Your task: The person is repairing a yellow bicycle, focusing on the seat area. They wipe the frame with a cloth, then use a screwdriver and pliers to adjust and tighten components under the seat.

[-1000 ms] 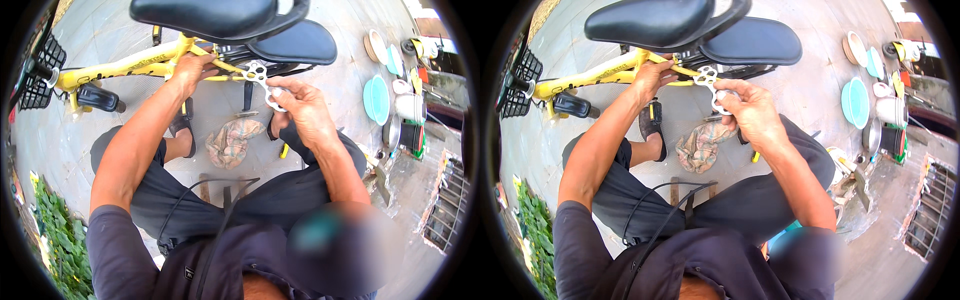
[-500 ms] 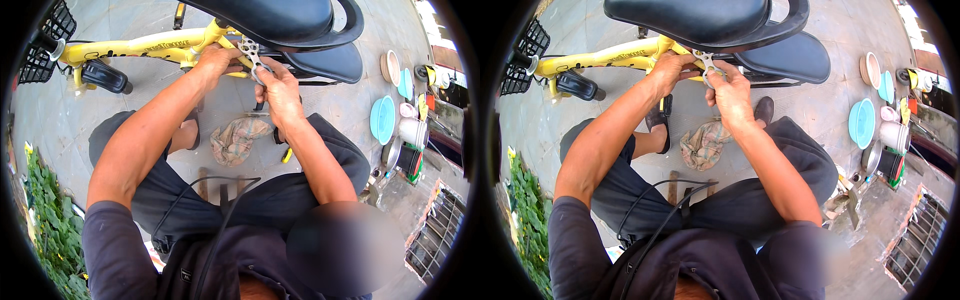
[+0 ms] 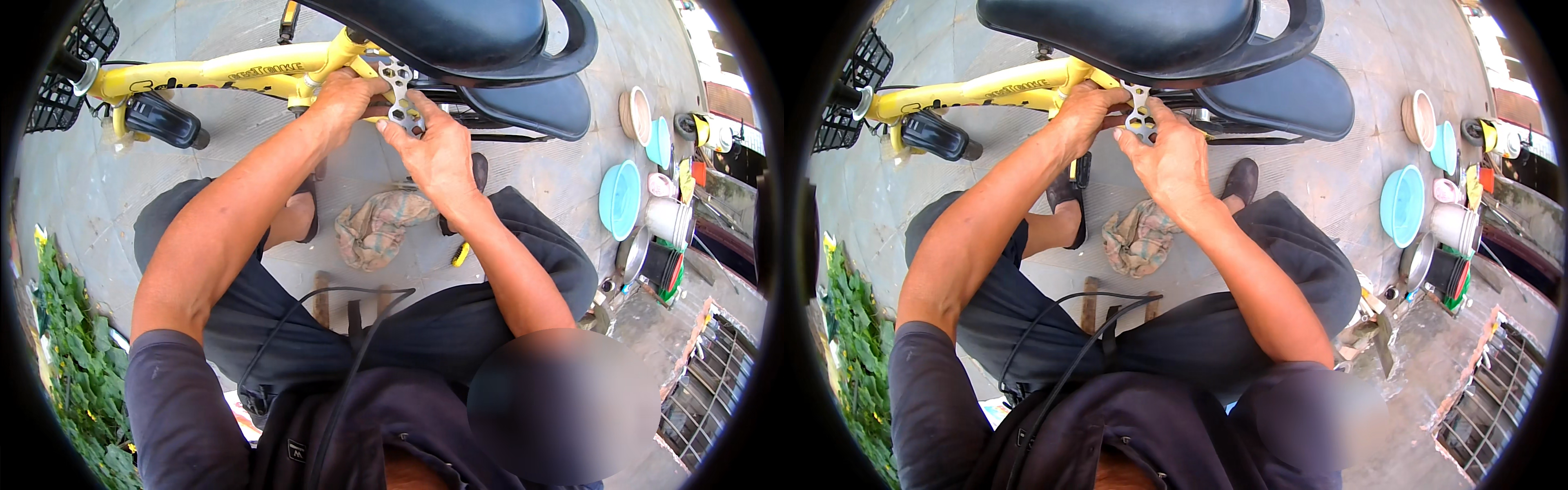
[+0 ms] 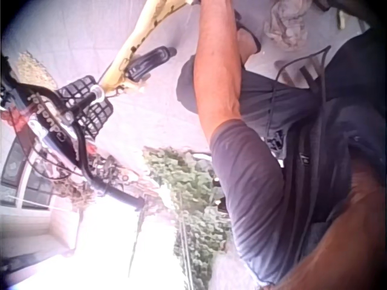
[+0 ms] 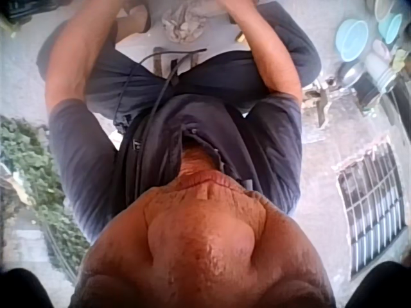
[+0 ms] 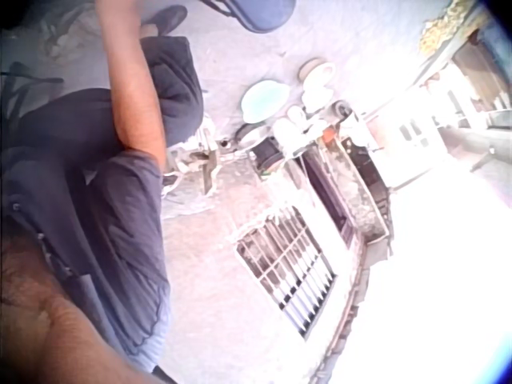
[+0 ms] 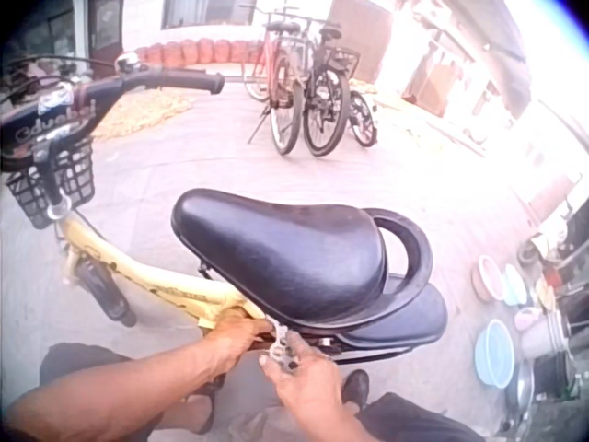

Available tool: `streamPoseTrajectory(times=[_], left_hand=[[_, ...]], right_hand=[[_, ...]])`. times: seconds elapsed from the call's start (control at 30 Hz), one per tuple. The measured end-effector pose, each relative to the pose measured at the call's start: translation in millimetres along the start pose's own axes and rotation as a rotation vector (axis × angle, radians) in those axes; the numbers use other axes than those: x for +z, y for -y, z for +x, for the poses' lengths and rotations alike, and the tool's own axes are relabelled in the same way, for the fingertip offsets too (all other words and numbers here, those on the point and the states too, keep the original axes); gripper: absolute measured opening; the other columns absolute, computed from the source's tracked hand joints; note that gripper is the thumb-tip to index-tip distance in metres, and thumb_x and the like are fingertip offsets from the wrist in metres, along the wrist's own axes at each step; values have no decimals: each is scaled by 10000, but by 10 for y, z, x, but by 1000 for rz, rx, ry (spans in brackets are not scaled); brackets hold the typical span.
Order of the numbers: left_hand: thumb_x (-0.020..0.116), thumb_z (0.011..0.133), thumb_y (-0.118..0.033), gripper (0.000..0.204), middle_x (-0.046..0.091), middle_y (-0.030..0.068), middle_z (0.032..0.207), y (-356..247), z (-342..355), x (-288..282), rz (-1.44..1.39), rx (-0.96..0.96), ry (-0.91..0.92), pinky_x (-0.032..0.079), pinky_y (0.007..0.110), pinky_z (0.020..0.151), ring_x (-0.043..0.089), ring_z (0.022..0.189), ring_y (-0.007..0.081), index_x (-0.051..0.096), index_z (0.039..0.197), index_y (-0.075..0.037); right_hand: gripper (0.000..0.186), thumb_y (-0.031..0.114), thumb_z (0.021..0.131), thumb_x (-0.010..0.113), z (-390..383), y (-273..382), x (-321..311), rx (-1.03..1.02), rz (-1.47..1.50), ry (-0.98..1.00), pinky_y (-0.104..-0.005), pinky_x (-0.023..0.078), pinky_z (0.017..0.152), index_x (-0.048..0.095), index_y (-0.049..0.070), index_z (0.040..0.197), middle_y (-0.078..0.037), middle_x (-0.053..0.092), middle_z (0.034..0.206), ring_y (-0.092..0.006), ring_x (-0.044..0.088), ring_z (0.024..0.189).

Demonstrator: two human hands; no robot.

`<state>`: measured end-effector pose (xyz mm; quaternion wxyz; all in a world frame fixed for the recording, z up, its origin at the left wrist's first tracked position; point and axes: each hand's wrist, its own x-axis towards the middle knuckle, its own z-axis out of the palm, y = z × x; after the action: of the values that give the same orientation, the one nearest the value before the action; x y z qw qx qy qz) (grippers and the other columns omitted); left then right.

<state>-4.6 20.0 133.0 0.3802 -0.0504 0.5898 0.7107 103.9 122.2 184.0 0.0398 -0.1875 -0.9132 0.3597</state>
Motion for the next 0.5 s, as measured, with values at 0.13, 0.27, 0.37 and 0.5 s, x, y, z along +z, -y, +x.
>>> streamPoseTrajectory(times=[0.13,0.27,0.37,0.5], left_hand=[[623,803,-78,287,617,123,970,19,25,5,0,4,16,551,287,704,629,830,196,550,1062,23],[620,814,-77,351,616,123,1018,16,36,9,21,15,40,563,289,707,638,868,206,545,1146,10],[632,800,-91,343,621,113,1014,3,-2,27,54,28,-7,562,289,709,635,880,201,569,1125,-2],[644,785,-93,348,625,113,1002,16,-3,-7,30,46,-2,562,287,708,631,880,199,577,1114,-4]], right_hand=[[478,367,863,568,3,-57,-9,-148,-246,-54,-351,496,692,591,-26,1133,-210,640,791,-307,620,690],[435,356,910,494,104,17,-152,-2,-49,-52,-349,502,631,611,-23,1088,-171,639,707,-272,620,605],[451,376,932,447,172,30,-225,201,232,20,-273,398,409,634,-29,1000,-113,627,640,-115,489,407],[466,387,928,448,177,175,-246,358,379,56,-259,359,363,628,-40,978,-112,621,637,-109,460,394]])
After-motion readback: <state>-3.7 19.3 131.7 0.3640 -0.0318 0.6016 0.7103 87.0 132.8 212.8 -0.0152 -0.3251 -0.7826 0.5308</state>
